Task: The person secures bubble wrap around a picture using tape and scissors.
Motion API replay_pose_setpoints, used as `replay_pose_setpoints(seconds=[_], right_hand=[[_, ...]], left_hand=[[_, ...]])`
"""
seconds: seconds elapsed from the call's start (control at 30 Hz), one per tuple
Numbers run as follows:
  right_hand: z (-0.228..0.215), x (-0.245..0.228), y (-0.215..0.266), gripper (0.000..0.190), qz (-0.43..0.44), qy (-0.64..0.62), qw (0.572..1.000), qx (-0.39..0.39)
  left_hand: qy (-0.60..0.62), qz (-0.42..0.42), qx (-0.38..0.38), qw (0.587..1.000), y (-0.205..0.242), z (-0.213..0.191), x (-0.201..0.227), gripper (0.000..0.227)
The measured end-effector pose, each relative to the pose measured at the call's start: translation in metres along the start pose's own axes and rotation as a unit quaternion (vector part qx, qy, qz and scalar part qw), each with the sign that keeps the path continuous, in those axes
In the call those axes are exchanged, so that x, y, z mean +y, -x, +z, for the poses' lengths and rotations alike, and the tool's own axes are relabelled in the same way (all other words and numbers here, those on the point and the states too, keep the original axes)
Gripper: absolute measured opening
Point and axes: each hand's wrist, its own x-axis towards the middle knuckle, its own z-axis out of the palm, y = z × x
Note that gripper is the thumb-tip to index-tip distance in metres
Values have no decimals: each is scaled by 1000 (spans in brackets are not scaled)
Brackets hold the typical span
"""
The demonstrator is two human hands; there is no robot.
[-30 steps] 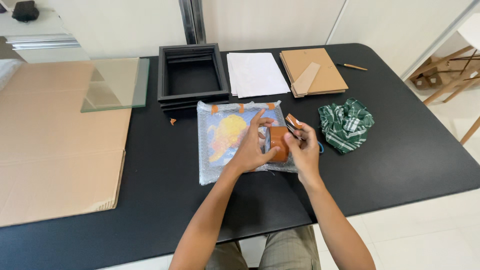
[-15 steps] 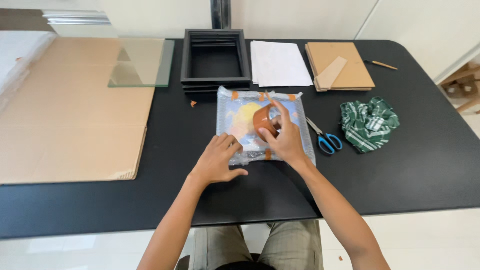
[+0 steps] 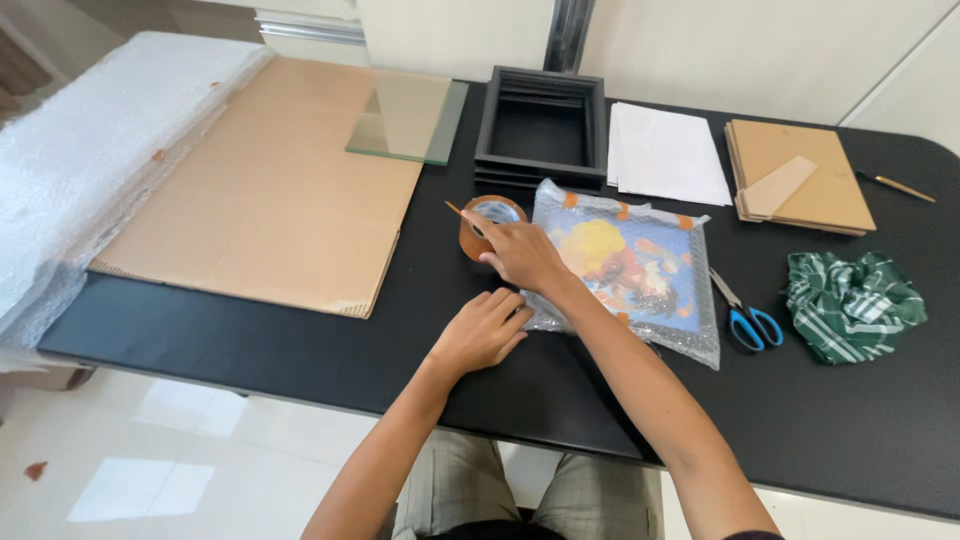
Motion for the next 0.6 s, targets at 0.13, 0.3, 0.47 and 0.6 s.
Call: replay_pose_setpoints(seconds=[0.13,0.3,0.47,0.6], right_hand=[[33,-5,-7,84,9,-19,999,-44],[19,-4,1,85,20,-57,997,-57],[-56,2,56,65,123,-323,932,112],[-69,-3,119,91,119,-287,947,75]], left_hand=[[-7,13,11,1000,3,4,-1,25],[-3,20,13,1000,1,12,-6,18],[3,51,70,996,-5,23,-13,16],[75,12,74,994,-13,19,-18,18]])
